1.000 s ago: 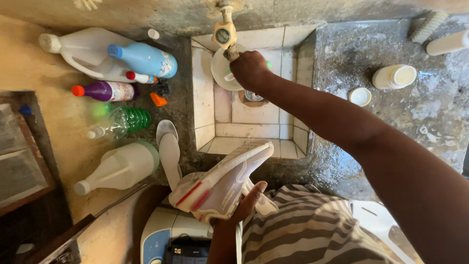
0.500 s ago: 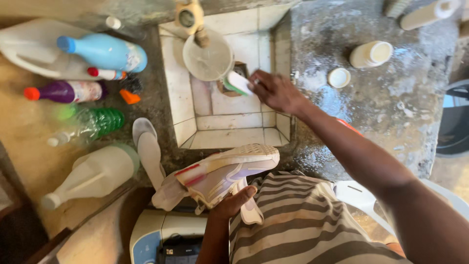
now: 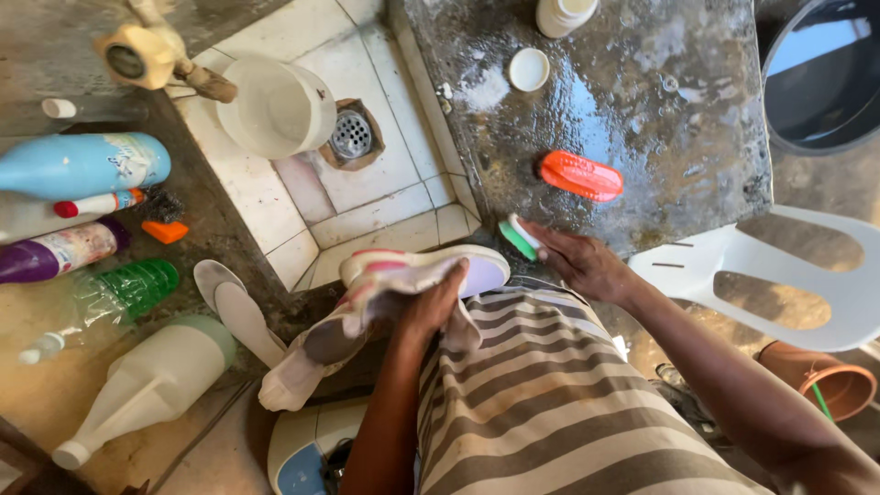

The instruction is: The person cleans sneakers by applying cleaning solution and scrubbing with a brush and a sponge over a sink.

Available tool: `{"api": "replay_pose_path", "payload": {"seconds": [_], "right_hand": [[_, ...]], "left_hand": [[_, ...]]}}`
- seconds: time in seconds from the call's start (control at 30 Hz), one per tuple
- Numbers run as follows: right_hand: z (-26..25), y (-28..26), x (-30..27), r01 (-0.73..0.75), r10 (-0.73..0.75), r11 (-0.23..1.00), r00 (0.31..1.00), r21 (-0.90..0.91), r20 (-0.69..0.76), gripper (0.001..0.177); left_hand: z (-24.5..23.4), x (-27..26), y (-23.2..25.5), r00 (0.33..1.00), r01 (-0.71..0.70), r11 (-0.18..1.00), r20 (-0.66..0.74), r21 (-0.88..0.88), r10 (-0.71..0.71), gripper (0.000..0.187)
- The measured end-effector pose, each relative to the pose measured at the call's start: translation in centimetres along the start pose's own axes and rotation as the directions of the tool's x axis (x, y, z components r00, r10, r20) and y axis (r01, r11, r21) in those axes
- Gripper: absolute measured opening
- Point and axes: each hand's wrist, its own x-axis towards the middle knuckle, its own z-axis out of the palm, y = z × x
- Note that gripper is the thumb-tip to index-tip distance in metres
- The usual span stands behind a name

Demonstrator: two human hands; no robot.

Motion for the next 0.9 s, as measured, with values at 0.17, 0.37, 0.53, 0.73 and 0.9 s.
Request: {"api": "replay_pose_path", "payload": {"seconds": [0.17,0.37,0.53,0.73,0.9], "right_hand": [[0.4,0.4,-2.8,-0.133,0.145,0.986,0.982,-0.098,0.123,0.053],[2.4,-3.1,6.0,0.025,-0.01,0.979,0.997,-0.2,0.074,0.058],[0.3,-2.9,4.5,-0.083,0.148,0.932,0.976,-0.354,0.16,0.054],[2.3,-1.7,5.0,0.023,0.0,0.973,0.995,-0.231,0.101,0.054],[2.3,-1.4,4.9,0.068,-0.02,0.955,0.986,-0.29,0.166,0.063]], "left_hand": [[-1.9,1.0,2.1,0.998,0.027,0.972,-0.046,-0.232,-0.039,0.056],[-2.4,2.3,-0.4,0.993,-0.097,0.965,0.038,-0.244,0.11,0.049],[-2.4,2.0,1.5,0.988,-0.152,0.967,-0.009,-0.204,0.153,0.048],[-1.1,1.9,3.2,0.982,0.176,0.735,0.169,-0.655,-0.084,0.047],[-1.2,2.4,3.0,0.991,0.041,0.709,0.119,-0.704,0.061,0.046]]}}
